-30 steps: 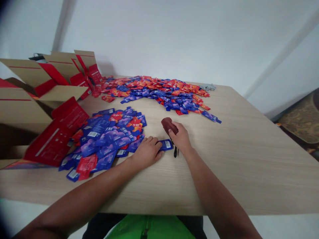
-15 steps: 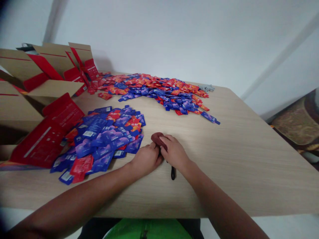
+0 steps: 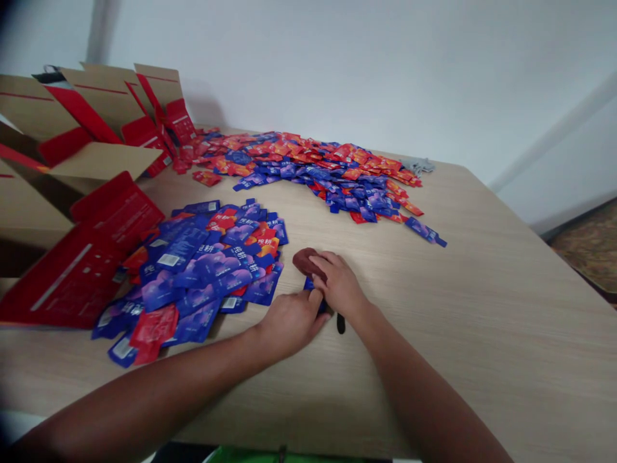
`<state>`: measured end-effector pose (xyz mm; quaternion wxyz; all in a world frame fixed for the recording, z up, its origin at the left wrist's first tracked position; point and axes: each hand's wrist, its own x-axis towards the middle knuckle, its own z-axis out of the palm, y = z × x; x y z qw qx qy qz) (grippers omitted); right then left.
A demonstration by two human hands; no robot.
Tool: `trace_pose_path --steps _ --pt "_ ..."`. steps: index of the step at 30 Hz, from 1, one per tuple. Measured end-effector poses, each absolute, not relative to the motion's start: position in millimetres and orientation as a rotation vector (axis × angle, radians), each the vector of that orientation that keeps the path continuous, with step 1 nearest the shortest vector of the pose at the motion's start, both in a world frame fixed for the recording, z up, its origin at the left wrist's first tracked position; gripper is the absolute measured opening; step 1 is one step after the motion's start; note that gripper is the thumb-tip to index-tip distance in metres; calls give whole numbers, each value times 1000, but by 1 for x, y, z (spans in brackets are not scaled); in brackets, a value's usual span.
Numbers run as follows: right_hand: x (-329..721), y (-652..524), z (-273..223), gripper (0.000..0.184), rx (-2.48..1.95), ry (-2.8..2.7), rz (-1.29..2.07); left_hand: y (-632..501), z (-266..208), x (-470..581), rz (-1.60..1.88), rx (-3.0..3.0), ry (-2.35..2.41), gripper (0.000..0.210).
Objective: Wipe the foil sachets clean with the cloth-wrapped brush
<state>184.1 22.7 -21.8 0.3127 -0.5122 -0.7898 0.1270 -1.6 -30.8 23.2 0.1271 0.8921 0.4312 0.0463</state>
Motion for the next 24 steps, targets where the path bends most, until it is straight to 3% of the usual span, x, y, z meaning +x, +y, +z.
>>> trace_pose_path --steps 14,24 --pt "196 36 -25 49 -1366 -1968 272 -28 23 6 31 2617 1283 21" --pt "195 22 -13 45 -1272 -1815 233 -29 22 6 63 2663 1310 23"
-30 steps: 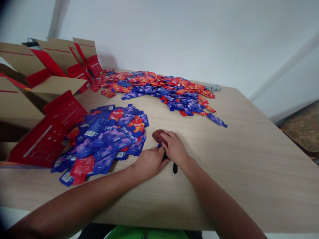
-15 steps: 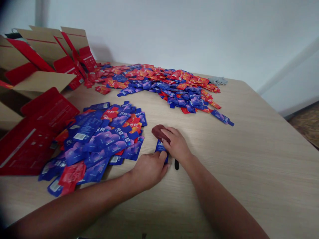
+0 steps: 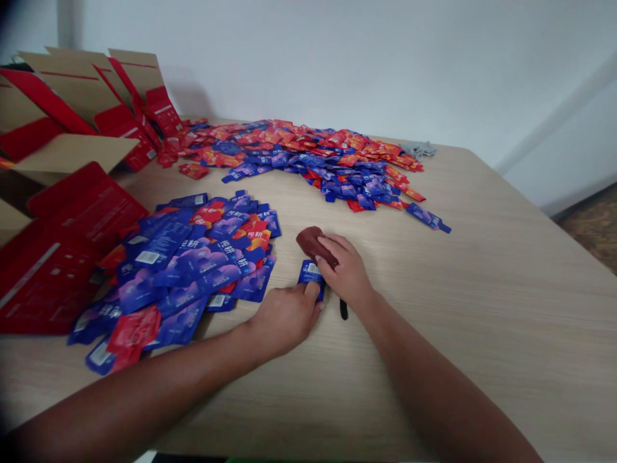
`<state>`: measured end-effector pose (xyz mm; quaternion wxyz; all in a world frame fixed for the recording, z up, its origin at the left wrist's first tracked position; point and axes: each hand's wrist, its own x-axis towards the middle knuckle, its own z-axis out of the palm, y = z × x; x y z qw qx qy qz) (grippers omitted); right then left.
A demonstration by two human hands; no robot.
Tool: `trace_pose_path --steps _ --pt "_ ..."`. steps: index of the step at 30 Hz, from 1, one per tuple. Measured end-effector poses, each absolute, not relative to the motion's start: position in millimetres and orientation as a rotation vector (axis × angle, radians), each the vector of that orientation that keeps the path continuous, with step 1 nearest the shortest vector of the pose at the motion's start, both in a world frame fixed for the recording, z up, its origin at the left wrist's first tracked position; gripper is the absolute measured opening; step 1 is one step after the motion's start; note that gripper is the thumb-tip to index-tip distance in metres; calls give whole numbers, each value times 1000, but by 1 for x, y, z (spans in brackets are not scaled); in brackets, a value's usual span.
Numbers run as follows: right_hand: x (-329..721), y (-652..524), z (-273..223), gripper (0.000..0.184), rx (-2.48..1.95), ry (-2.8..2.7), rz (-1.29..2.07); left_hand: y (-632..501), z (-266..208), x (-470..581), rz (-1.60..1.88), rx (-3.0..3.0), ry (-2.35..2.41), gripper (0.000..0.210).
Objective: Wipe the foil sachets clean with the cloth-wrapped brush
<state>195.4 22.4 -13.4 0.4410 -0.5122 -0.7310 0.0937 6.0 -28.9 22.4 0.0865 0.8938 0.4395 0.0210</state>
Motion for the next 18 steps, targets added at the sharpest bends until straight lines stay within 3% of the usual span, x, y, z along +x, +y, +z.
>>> trace_pose_path --steps 7,18 --pt "186 2 0 50 -993 -2041 367 -27 15 4 49 2731 1211 30" --pt "195 18 -11 43 -1122 -2095 363 -27 21 4 52 2755 1191 38"
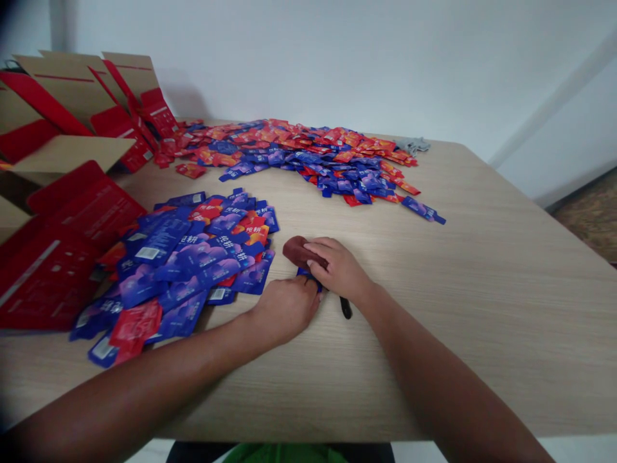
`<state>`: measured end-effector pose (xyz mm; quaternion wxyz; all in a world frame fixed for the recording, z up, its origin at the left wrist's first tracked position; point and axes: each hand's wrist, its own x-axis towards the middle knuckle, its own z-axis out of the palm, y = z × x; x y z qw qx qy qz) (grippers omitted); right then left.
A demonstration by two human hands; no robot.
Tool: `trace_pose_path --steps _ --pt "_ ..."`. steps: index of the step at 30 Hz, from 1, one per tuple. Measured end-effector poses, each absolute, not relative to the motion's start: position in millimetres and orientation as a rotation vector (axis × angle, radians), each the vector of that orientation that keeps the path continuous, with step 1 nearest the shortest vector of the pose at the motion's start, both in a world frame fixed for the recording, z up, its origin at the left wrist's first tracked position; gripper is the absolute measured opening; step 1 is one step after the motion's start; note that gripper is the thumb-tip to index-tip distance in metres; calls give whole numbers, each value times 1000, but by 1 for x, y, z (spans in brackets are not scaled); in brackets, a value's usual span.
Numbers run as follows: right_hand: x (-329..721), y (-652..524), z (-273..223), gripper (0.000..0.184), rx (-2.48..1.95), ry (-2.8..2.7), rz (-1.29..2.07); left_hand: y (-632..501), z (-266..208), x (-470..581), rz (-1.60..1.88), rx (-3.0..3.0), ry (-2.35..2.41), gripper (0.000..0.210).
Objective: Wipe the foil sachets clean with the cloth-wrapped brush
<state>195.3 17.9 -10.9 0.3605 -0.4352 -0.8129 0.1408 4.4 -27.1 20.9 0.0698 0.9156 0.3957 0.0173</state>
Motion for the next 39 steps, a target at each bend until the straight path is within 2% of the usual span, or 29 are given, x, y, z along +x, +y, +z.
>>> trace_pose_path --steps 15,22,28,33,39 --pt "202 23 -17 53 -1465 -2037 162 -28 29 6 -3 2715 1192 37" --pt "193 11 -4 46 -1290 -1888 235 -27 28 5 16 2747 1159 38" --pt "187 4 -1 53 -989 -2057 359 -26 22 3 67 2790 1109 39" --pt "189 10 -8 60 -993 -2133 390 -25 21 2 101 2795 1109 36" --pt "192 16 -14 54 -1094 -2149 311 -28 24 3 128 2801 1149 36"
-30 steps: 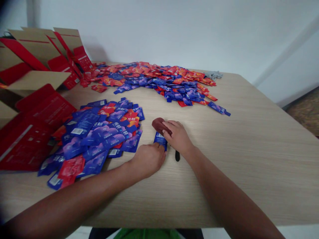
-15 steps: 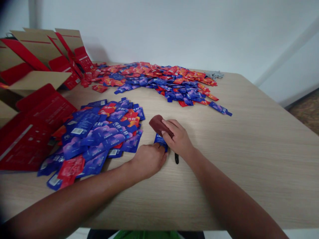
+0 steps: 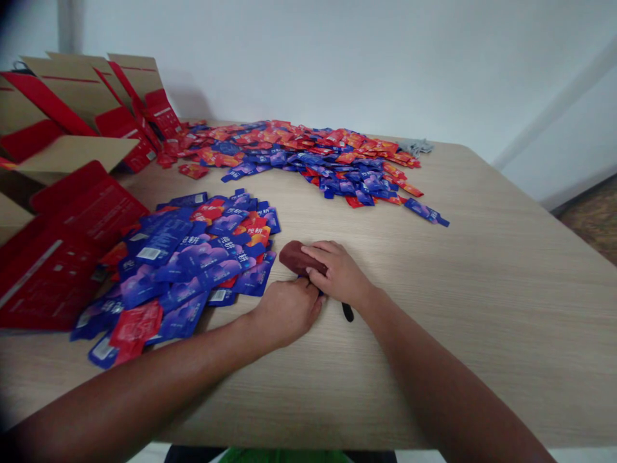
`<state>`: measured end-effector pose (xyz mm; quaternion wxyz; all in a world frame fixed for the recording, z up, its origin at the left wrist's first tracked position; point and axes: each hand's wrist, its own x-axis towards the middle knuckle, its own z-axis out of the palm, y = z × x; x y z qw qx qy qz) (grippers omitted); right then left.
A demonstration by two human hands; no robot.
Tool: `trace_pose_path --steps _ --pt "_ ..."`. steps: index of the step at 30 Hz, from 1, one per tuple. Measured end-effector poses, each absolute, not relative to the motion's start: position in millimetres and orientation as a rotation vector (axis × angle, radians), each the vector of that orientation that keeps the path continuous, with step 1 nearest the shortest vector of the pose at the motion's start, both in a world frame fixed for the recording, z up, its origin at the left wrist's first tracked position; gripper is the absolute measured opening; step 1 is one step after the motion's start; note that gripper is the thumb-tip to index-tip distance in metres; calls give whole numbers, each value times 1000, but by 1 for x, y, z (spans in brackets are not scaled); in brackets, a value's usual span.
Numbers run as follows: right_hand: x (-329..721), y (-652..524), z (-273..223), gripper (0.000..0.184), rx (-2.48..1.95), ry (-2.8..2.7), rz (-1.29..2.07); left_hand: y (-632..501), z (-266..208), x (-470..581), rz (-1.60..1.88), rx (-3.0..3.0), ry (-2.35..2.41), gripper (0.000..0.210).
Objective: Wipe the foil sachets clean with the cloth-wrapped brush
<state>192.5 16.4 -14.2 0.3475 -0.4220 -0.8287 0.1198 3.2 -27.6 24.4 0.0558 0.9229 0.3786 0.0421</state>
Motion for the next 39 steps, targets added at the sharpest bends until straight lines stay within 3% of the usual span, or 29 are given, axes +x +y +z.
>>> trace_pose_path --steps 17,23,30,39 --pt "202 26 -24 50 -1440 -2008 191 -27 30 4 21 2758 1166 39" --pt "199 20 -18 47 -1287 -1908 171 -27 29 3 34 2763 1158 37" --pt "190 9 -8 58 -912 -2099 300 -25 20 2 97 2871 1089 34" --pt "192 14 -14 53 -1002 -2147 302 -27 24 3 130 2826 1122 33"
